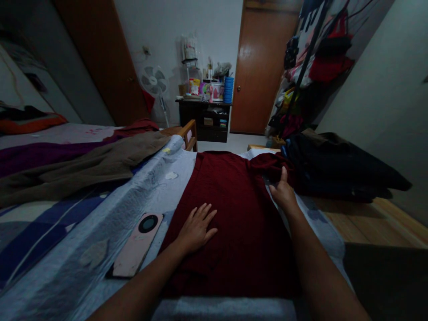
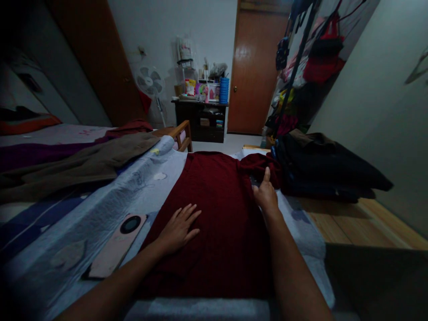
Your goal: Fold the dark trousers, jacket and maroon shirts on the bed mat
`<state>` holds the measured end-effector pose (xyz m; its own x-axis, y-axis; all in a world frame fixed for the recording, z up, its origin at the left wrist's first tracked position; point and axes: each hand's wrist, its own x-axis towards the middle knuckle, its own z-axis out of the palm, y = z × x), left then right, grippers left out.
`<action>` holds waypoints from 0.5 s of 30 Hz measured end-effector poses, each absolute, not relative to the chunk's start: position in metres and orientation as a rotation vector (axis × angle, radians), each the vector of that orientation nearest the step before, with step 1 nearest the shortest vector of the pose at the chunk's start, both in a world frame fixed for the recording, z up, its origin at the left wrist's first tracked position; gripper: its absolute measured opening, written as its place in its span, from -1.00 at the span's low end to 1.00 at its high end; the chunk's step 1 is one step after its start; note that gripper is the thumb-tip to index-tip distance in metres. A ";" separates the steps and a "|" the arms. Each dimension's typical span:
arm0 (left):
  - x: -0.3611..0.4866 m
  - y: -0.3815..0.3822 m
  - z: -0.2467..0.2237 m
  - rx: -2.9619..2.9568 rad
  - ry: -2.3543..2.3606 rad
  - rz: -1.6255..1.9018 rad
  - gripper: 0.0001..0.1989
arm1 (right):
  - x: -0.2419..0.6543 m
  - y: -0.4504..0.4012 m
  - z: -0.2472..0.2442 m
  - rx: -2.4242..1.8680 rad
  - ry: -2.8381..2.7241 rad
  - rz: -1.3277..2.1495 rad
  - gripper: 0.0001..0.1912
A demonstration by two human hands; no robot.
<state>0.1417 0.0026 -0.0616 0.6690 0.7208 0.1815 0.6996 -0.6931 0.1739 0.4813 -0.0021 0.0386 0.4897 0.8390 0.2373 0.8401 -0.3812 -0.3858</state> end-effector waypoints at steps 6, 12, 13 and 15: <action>0.142 0.002 -0.059 2.768 1.194 0.309 -0.41 | 0.498 0.024 0.042 -2.347 -1.446 -0.064 -0.42; 0.145 0.009 -0.046 2.564 1.173 0.207 -0.38 | 0.475 0.018 0.038 -2.153 -1.565 -0.269 -0.70; 0.148 0.010 -0.041 2.513 1.179 0.215 -0.38 | 0.467 0.015 0.037 -2.118 -1.604 -0.305 -0.72; 0.158 0.012 -0.030 2.418 1.173 0.303 -0.41 | 0.451 0.008 0.034 -2.078 -1.705 -0.341 -0.77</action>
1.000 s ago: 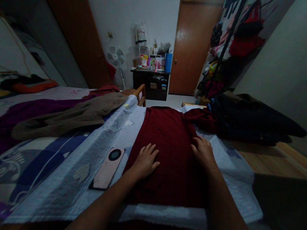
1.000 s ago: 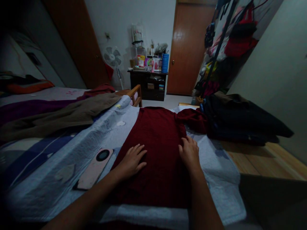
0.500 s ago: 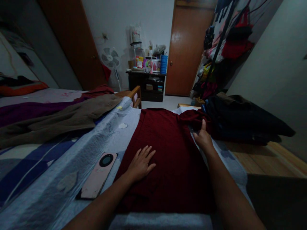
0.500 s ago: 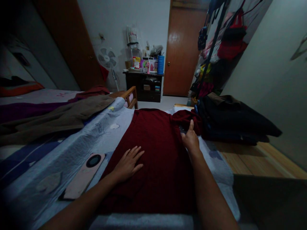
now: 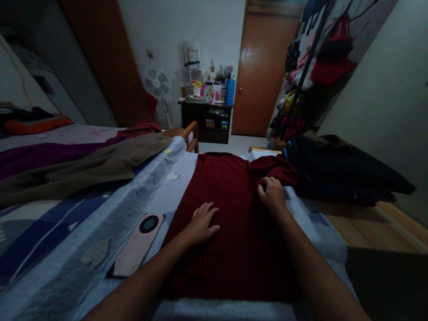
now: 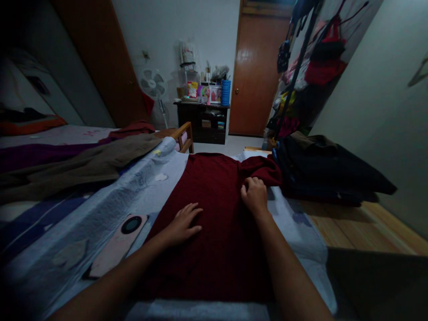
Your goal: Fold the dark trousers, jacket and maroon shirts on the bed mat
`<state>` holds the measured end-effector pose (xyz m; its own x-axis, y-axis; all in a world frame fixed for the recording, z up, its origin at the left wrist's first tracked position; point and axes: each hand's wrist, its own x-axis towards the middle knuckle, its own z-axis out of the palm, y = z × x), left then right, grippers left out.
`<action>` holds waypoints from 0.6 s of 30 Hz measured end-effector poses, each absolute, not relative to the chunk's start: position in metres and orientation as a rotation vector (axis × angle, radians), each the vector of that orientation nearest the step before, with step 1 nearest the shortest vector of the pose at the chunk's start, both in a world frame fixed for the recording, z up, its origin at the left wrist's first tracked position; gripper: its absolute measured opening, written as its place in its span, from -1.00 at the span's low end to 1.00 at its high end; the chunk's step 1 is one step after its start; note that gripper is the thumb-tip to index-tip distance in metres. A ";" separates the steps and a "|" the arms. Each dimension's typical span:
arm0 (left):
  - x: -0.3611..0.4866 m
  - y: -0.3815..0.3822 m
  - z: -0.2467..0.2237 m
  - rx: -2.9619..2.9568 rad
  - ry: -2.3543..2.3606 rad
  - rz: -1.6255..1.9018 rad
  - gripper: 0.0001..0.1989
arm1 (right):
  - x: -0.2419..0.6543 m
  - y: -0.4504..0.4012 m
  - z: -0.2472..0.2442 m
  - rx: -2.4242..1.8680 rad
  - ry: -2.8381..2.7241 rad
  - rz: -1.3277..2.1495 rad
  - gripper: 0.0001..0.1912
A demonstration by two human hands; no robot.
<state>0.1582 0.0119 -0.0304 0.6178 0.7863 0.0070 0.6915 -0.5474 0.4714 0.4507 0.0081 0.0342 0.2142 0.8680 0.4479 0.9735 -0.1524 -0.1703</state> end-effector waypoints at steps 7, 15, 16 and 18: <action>0.230 0.032 -0.011 2.044 0.846 0.734 -0.35 | 0.416 -0.011 0.025 -2.048 -2.116 -0.113 -0.80; 0.292 0.054 -0.013 1.145 0.820 0.825 -0.46 | 0.429 -0.038 0.023 -1.748 -2.223 0.286 -0.85; 0.295 0.054 -0.014 1.101 0.805 0.855 -0.47 | 0.433 -0.043 0.022 -1.764 -2.167 0.272 -0.85; 0.301 0.054 -0.018 1.044 0.772 0.912 -0.44 | 0.441 -0.053 0.021 -1.878 -2.036 0.192 -0.84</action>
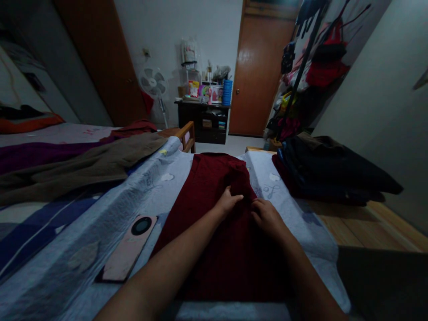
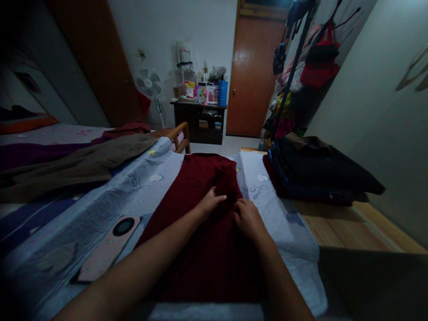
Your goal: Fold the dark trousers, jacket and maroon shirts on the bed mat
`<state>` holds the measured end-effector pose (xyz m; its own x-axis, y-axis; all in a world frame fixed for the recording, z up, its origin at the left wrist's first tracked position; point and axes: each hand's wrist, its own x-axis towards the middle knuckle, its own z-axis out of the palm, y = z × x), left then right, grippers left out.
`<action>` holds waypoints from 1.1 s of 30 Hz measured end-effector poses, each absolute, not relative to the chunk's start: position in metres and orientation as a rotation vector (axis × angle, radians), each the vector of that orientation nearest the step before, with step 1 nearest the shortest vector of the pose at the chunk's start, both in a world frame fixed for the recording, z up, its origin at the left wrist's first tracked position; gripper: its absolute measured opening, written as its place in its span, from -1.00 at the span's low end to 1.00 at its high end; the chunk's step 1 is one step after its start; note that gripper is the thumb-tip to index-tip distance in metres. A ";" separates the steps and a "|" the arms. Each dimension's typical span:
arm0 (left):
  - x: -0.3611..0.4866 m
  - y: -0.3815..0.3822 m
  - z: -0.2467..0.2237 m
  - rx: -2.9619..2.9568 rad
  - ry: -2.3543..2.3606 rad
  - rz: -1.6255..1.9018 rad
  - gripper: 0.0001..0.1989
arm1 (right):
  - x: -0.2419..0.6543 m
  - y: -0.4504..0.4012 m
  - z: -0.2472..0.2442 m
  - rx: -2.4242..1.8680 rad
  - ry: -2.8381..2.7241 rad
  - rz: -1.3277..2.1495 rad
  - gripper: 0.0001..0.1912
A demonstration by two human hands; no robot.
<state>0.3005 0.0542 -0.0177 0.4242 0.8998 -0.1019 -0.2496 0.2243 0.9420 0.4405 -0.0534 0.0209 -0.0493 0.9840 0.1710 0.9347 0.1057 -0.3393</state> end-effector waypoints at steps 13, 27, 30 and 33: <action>0.293 0.066 -0.027 0.851 0.878 1.027 -0.75 | 0.432 -0.088 0.026 -2.379 -1.915 0.070 -0.62; 0.217 0.112 0.028 0.825 0.807 1.243 -0.73 | 0.417 -0.096 0.040 -1.984 -1.972 0.668 -0.53; 0.207 0.124 0.044 0.790 0.746 1.252 -0.72 | 0.407 -0.086 0.041 -1.855 -1.865 0.747 -0.52; 0.191 0.133 0.060 0.750 0.711 1.274 -0.72 | 0.394 -0.080 0.038 -1.738 -1.751 0.809 -0.49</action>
<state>0.1911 0.1330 0.0598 0.1535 0.9867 -0.0529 -0.5629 0.1313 0.8160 0.3937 -0.0802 0.0381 -0.0241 0.9990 -0.0373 0.6760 -0.0112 -0.7368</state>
